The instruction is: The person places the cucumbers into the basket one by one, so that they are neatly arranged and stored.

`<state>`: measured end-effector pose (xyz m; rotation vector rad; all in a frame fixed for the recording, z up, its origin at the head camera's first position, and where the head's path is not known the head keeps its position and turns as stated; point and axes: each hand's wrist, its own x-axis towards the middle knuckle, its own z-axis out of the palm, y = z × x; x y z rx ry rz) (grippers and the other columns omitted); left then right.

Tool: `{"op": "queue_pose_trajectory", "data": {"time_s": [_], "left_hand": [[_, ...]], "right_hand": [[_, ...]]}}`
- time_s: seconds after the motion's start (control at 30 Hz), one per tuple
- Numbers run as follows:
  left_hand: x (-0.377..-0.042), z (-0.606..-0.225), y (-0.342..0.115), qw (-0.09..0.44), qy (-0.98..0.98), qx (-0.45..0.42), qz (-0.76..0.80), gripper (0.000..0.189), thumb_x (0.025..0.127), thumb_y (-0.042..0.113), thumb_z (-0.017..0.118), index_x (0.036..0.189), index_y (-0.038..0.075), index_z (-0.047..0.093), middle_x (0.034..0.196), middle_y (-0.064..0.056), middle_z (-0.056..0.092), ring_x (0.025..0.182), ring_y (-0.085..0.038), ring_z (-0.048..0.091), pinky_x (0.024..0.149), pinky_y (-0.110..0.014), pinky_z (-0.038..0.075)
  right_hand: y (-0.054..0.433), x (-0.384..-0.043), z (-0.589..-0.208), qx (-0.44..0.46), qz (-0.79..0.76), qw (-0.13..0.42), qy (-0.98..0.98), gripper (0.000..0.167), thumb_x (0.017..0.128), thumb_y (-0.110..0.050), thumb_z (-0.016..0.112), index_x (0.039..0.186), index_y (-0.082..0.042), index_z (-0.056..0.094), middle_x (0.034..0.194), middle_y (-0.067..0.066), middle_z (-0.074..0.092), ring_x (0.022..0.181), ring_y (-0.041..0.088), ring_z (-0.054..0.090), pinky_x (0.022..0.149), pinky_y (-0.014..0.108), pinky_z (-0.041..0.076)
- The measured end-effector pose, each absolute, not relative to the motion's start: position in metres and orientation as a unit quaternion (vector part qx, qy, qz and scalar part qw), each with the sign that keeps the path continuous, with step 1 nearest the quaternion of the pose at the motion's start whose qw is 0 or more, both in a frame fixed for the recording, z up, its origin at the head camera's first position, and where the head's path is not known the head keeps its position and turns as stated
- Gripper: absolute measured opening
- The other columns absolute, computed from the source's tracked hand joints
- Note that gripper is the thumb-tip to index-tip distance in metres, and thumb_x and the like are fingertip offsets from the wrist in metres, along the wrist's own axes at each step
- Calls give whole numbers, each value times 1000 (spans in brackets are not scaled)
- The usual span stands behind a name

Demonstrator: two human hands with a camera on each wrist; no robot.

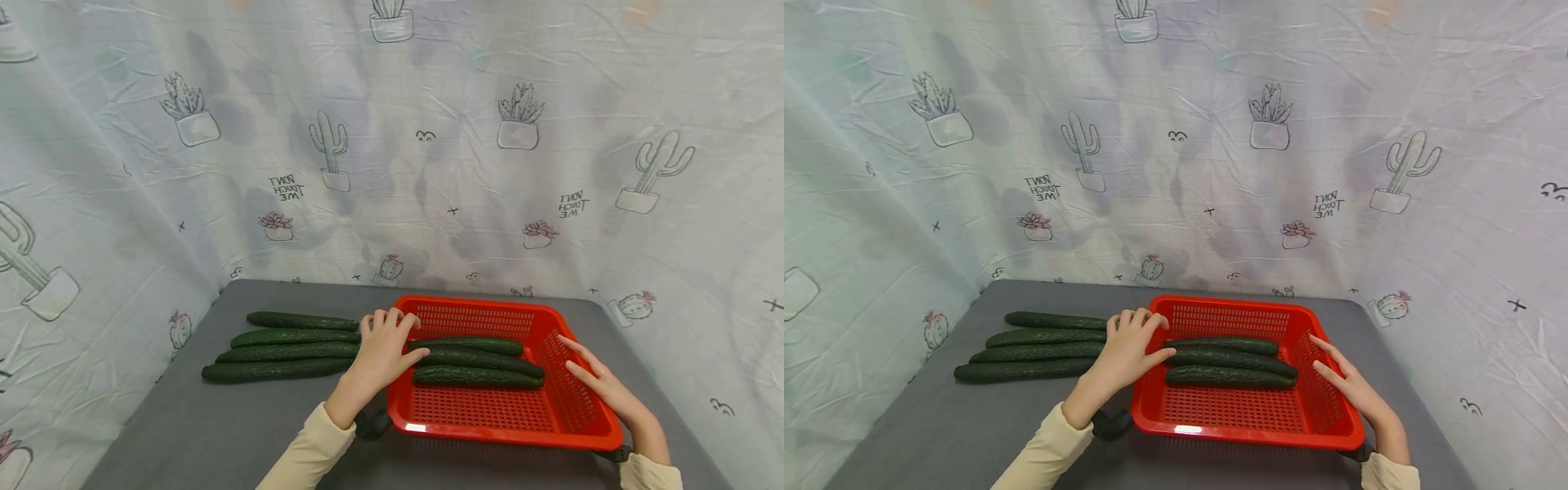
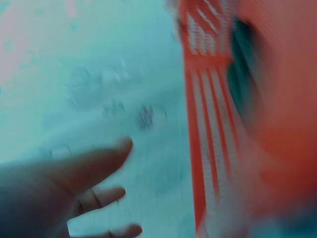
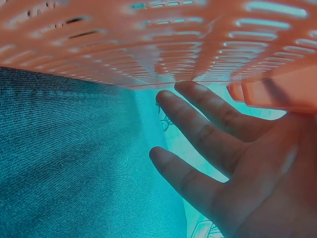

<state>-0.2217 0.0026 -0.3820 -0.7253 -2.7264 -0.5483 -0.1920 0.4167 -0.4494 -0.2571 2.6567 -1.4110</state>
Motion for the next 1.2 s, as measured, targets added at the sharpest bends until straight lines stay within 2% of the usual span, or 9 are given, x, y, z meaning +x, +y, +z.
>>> {"op": "queue_pose_trajectory", "data": {"time_s": [0.13,0.23,0.33,0.53,0.7,1.0,1.2], "left_hand": [[-224,-389,-15,140,-942,-237,-193,38,80,44,69,105,19,53,102,-4,48,94,-25,36,91,-53,26],[-227,-394,-29,143,-944,-222,-198,39,80,43,70,106,19,55,100,-4,48,92,-25,36,91,-54,26],[-230,-401,-43,146,-947,-208,-199,39,79,43,71,106,19,55,99,-5,48,91,-26,36,90,-54,26],[-234,-415,-70,134,-956,-178,-191,37,79,42,71,102,19,53,100,-6,48,93,-28,37,88,-54,25],[-234,-425,-89,122,-960,-158,-198,37,80,37,72,105,17,53,102,-9,48,98,-33,38,89,-57,25],[-236,-450,-123,133,-965,-141,-177,40,80,38,71,109,17,55,103,-11,48,99,-37,40,86,-59,28],[-239,-460,-144,115,-971,-116,-174,38,82,36,71,110,15,54,106,-14,47,100,-39,38,85,-59,26]], "right_hand": [[416,-192,-450,-78,-473,67,875,52,101,-26,36,149,-19,17,151,19,14,108,-18,32,84,35,45],[417,-193,-450,-77,-484,69,869,52,101,-26,36,149,-18,17,150,20,14,107,-16,38,81,30,47],[417,-194,-449,-80,-480,65,871,52,101,-25,37,149,-17,17,150,20,14,107,-16,37,80,26,47],[416,-194,-451,-83,-451,51,887,52,101,-27,37,149,-18,19,150,18,16,111,-17,27,87,39,42],[417,-194,-450,-80,-455,54,885,52,101,-27,38,149,-19,19,150,18,15,111,-16,28,86,32,43],[417,-194,-452,-86,-465,49,880,51,101,-24,38,148,-17,20,150,18,16,111,-17,31,82,21,43],[418,-194,-452,-86,-482,59,870,52,101,-23,37,149,-17,18,150,19,14,110,-15,37,81,21,46]]}}
